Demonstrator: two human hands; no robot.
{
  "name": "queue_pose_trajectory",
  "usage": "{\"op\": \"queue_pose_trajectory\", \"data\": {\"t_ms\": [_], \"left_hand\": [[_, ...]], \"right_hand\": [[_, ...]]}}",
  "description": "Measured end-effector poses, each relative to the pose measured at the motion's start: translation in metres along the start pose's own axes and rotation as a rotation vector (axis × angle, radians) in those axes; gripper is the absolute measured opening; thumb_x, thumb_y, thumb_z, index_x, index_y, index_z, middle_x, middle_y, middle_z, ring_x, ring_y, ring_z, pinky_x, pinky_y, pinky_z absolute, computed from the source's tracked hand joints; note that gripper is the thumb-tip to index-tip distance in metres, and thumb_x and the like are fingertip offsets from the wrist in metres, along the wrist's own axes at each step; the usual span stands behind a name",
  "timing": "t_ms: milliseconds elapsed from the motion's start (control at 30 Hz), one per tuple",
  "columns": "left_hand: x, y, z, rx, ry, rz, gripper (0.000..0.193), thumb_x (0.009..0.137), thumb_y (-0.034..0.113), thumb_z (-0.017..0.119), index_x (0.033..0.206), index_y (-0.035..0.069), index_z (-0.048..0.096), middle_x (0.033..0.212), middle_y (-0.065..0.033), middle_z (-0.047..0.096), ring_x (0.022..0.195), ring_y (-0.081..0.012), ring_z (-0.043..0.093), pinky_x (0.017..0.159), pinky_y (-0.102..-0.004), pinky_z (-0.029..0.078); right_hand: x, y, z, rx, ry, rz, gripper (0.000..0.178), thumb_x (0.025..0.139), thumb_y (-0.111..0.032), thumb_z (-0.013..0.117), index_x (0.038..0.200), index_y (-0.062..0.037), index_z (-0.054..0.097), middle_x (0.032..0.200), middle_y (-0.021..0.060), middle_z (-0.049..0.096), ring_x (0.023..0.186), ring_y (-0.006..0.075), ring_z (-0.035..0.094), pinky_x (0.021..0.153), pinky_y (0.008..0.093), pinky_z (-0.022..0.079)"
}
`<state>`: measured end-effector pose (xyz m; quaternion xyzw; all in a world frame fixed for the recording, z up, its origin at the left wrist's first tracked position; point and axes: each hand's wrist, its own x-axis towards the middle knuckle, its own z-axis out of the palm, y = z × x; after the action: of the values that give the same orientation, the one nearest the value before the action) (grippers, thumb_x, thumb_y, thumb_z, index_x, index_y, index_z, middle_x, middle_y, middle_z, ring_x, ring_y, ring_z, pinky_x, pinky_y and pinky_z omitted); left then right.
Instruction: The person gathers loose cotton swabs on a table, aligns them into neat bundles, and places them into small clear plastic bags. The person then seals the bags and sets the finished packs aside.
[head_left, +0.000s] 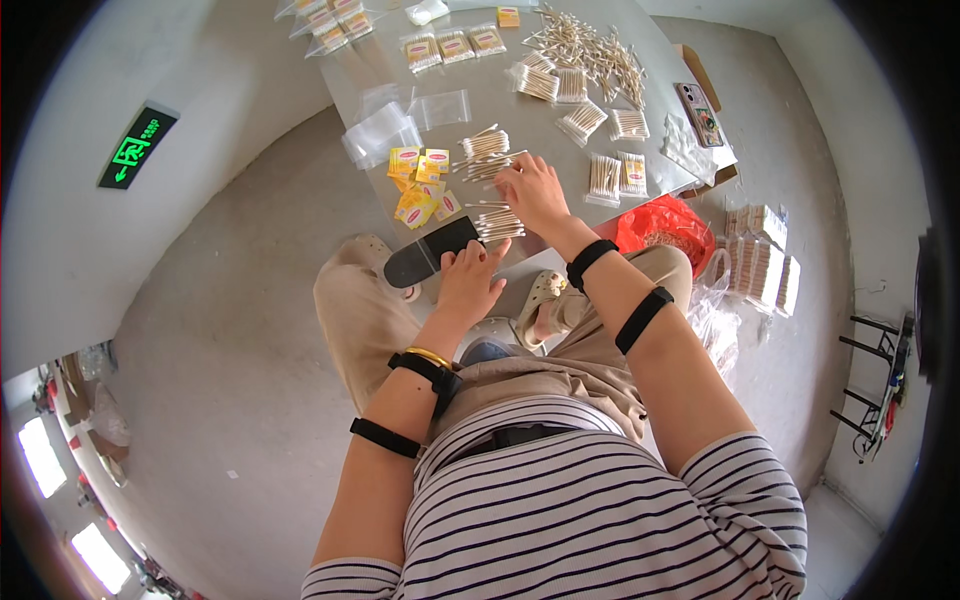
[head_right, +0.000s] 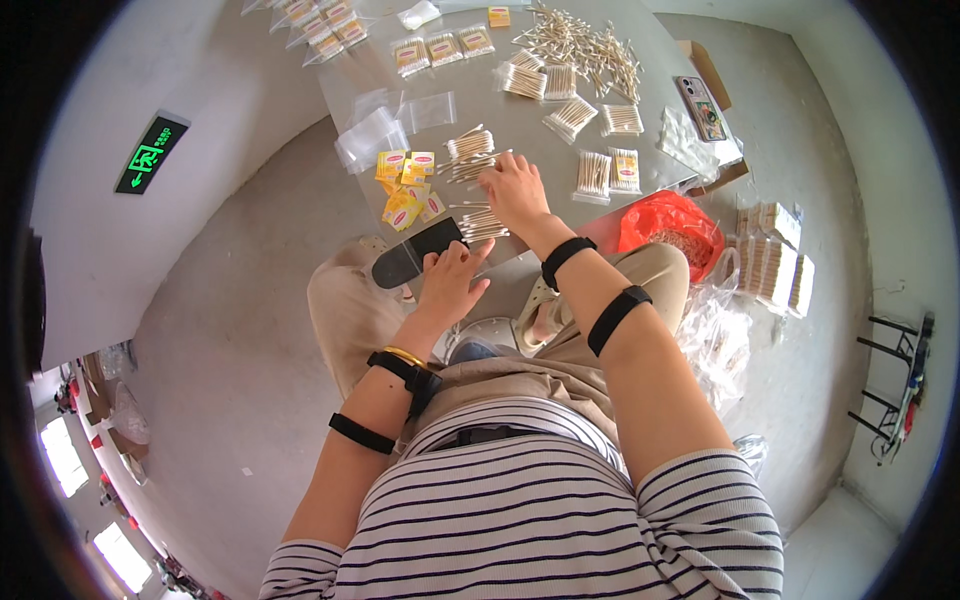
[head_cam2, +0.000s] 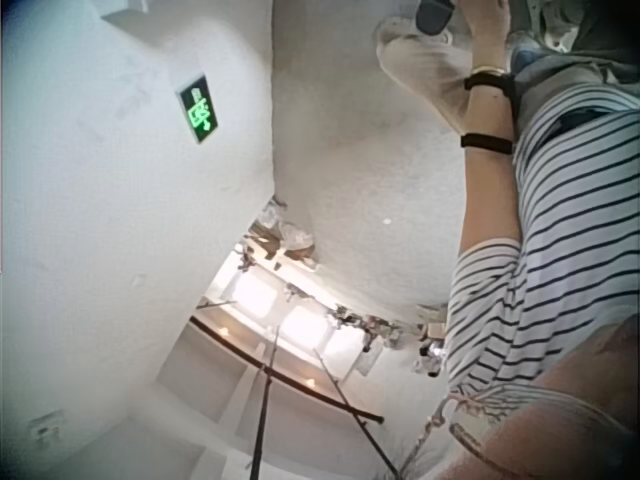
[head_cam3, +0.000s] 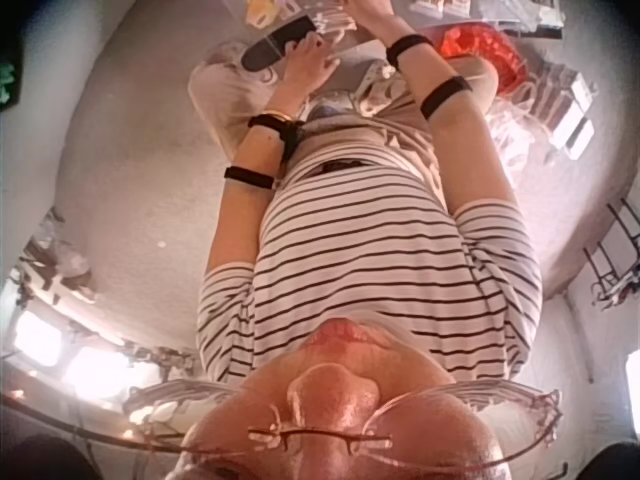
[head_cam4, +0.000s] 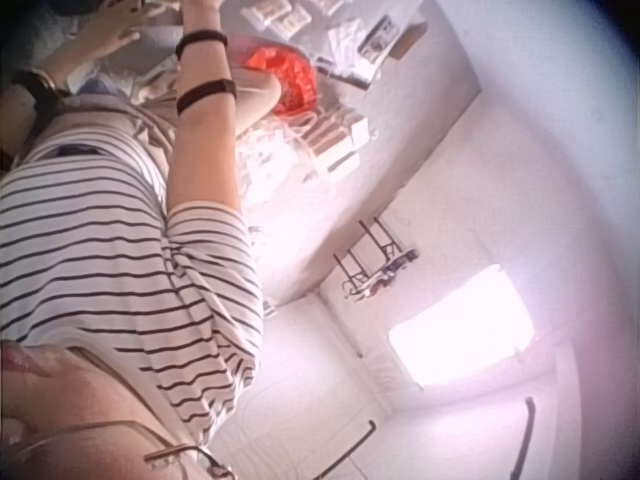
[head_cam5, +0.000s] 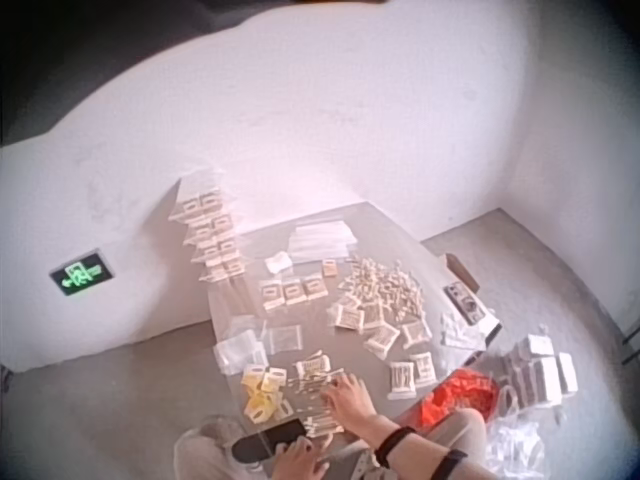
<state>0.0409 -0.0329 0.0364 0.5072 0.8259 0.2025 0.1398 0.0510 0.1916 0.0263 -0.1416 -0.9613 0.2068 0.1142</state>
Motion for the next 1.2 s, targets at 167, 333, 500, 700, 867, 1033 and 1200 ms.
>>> {"op": "queue_pose_trajectory", "data": {"t_ms": [167, 333, 500, 700, 867, 1033, 1200], "left_hand": [[0.001, 0.001, -0.001, 0.002, -0.004, 0.003, 0.075, 0.088, 0.027, 0.078, 0.156, 0.024, 0.048, 0.109, -0.0056, 0.052, 0.101, -0.022, 0.056, 0.089, -0.0432, 0.034], [0.002, 0.002, -0.003, 0.009, -0.018, -0.016, 0.069, 0.088, 0.027, 0.078, 0.152, 0.023, 0.054, 0.108, -0.0049, 0.053, 0.103, -0.021, 0.056, 0.091, -0.0423, 0.035], [0.009, -0.001, -0.012, -0.057, 0.038, -0.019, 0.062, 0.088, 0.024, 0.076, 0.147, 0.024, 0.058, 0.11, -0.0054, 0.054, 0.108, -0.023, 0.055, 0.093, -0.0429, 0.036], [0.018, -0.016, -0.013, -0.01, 0.232, -0.145, 0.061, 0.087, 0.025, 0.077, 0.143, 0.016, 0.058, 0.126, -0.0091, 0.054, 0.12, -0.0308, 0.053, 0.102, -0.0477, 0.038], [0.019, -0.024, -0.002, 0.012, 0.159, -0.26, 0.072, 0.088, 0.034, 0.076, 0.149, 0.007, 0.05, 0.137, -0.0128, 0.05, 0.127, -0.0353, 0.049, 0.106, -0.0506, 0.037], [0.023, -0.025, 0.006, -0.027, 0.163, -0.248, 0.074, 0.089, 0.036, 0.075, 0.152, 0.008, 0.048, 0.138, -0.0133, 0.049, 0.129, -0.0363, 0.047, 0.107, -0.0524, 0.036], [0.026, -0.021, 0.003, -0.061, 0.149, -0.244, 0.076, 0.092, 0.039, 0.072, 0.154, 0.005, 0.045, 0.143, -0.0149, 0.047, 0.133, -0.0381, 0.045, 0.111, -0.054, 0.033]], "right_hand": [[-0.011, 0.0, 0.003, 0.024, -0.059, -0.077, 0.019, 0.088, -0.008, 0.067, 0.099, -0.0194, 0.077, 0.108, 0.0042, 0.061, 0.111, 0.0272, 0.057, 0.093, 0.0426, 0.048], [-0.024, 0.008, -0.024, 0.124, 0.003, -0.009, 0.027, 0.089, -0.004, 0.063, 0.106, -0.0183, 0.079, 0.108, 0.0044, 0.063, 0.112, 0.0281, 0.058, 0.096, 0.0433, 0.048], [-0.045, 0.035, -0.038, 0.163, 0.058, 0.073, 0.026, 0.091, -0.005, 0.062, 0.109, -0.0152, 0.077, 0.111, 0.0061, 0.065, 0.111, 0.0305, 0.059, 0.098, 0.0438, 0.048], [-0.044, 0.024, -0.029, 0.131, 0.035, -0.02, 0.025, 0.094, -0.007, 0.061, 0.115, -0.0111, 0.075, 0.113, 0.0091, 0.065, 0.11, 0.0317, 0.06, 0.097, 0.0432, 0.05], [-0.031, 0.024, -0.008, 0.182, 0.044, 0.064, 0.026, 0.092, -0.004, 0.062, 0.115, -0.0078, 0.074, 0.114, 0.0099, 0.064, 0.11, 0.0323, 0.06, 0.099, 0.0426, 0.05], [-0.036, 0.012, 0.0, 0.261, 0.008, 0.028, 0.027, 0.091, 0.0, 0.062, 0.115, -0.0063, 0.073, 0.113, 0.0109, 0.064, 0.111, 0.0332, 0.06, 0.1, 0.0431, 0.051], [-0.049, 0.01, -0.014, 0.291, 0.002, 0.079, 0.037, 0.092, -0.007, 0.065, 0.13, -0.0063, 0.067, 0.128, 0.0124, 0.062, 0.123, 0.0344, 0.056, 0.108, 0.0443, 0.046]]}}
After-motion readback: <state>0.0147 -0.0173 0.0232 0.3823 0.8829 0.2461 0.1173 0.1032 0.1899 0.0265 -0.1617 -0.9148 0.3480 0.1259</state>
